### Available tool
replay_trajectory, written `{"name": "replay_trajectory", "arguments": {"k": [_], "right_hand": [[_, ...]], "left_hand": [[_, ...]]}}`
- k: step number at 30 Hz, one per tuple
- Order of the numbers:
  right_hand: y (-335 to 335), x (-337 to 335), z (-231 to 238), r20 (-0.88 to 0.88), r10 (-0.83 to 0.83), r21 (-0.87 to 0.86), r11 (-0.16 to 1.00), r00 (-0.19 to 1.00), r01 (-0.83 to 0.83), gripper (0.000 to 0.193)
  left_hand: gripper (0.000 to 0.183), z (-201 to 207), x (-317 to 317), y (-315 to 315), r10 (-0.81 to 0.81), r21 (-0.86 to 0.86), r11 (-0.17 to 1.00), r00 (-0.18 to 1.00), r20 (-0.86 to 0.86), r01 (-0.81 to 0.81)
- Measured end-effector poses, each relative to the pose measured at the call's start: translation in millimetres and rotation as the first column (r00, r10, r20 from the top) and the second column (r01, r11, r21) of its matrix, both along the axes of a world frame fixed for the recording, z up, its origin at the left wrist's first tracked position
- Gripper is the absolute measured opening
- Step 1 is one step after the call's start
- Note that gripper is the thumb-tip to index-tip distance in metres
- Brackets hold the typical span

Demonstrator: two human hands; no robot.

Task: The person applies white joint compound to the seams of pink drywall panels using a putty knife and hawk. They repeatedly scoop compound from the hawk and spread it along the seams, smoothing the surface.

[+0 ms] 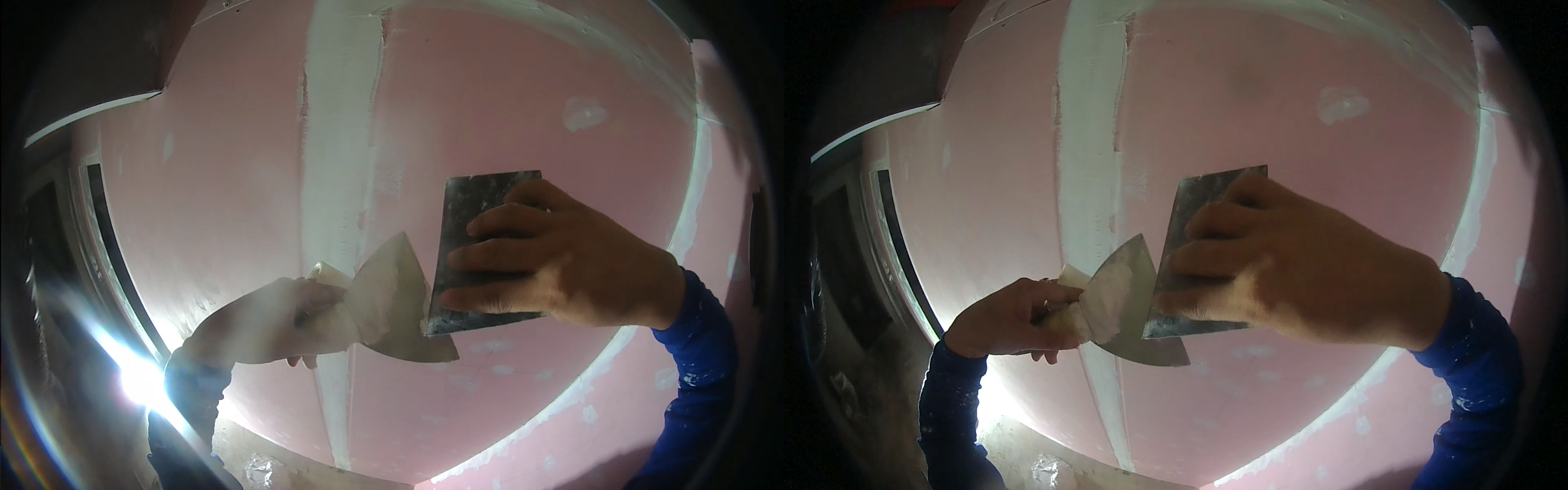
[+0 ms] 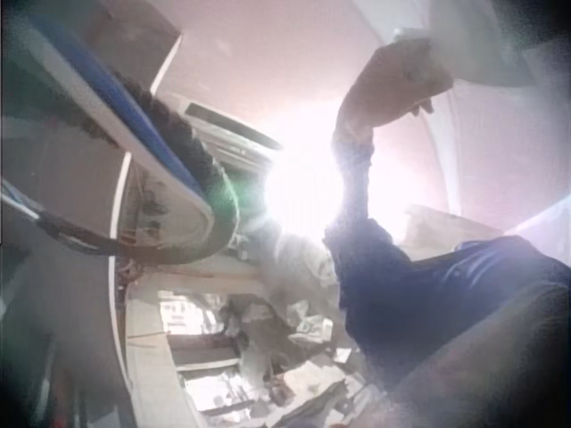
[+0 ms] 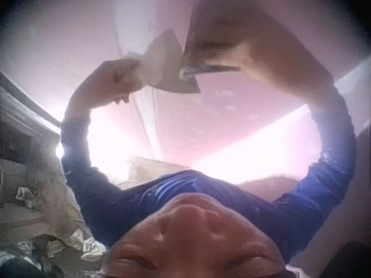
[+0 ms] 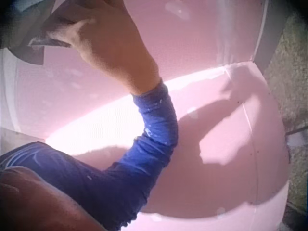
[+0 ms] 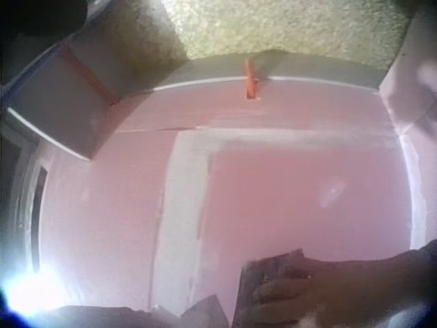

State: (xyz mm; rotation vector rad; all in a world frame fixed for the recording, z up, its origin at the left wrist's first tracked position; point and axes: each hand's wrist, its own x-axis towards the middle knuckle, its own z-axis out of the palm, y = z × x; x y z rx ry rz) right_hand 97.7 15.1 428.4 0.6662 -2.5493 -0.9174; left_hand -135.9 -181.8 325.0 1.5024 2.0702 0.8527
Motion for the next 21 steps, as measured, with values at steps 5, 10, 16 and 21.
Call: {"name": "replay_trajectory", "arguments": {"k": [5, 10, 16, 21], "right_hand": [[1.9, 5.1, -12.0, -0.031, -0.093, 0.026, 0.995, 0.995, 0.094, 0.035], [0.5, 13.2, -1.9, 0.036, -0.114, -0.051, 0.992, 0.993, 0.116, 0.038], [7.9, 15.7, 93.1, -0.254, -0.099, 0.343, 0.921, 0.962, 0.185, 0.05], [14.9, -34.9, 184.9, -0.514, -0.068, 0.435, 0.839, 0.855, 0.328, 0.044]], "left_hand": [[0.054, 12.4, 8.8, -2.9, 0.0, 0.094, 0.995, 0.99, 0.143, -0.013], [0.052, 18.3, 16.9, -11.5, 0.053, 0.17, 0.981, 0.975, 0.217, -0.091], [0.038, 7.0, 0.1, -39.5, 0.345, 0.207, 0.891, 0.899, 0.27, -0.404], [0.046, -41.3, -6.9, -42.4, 0.396, 0.044, 0.893, 0.828, 0.396, -0.448]]}}
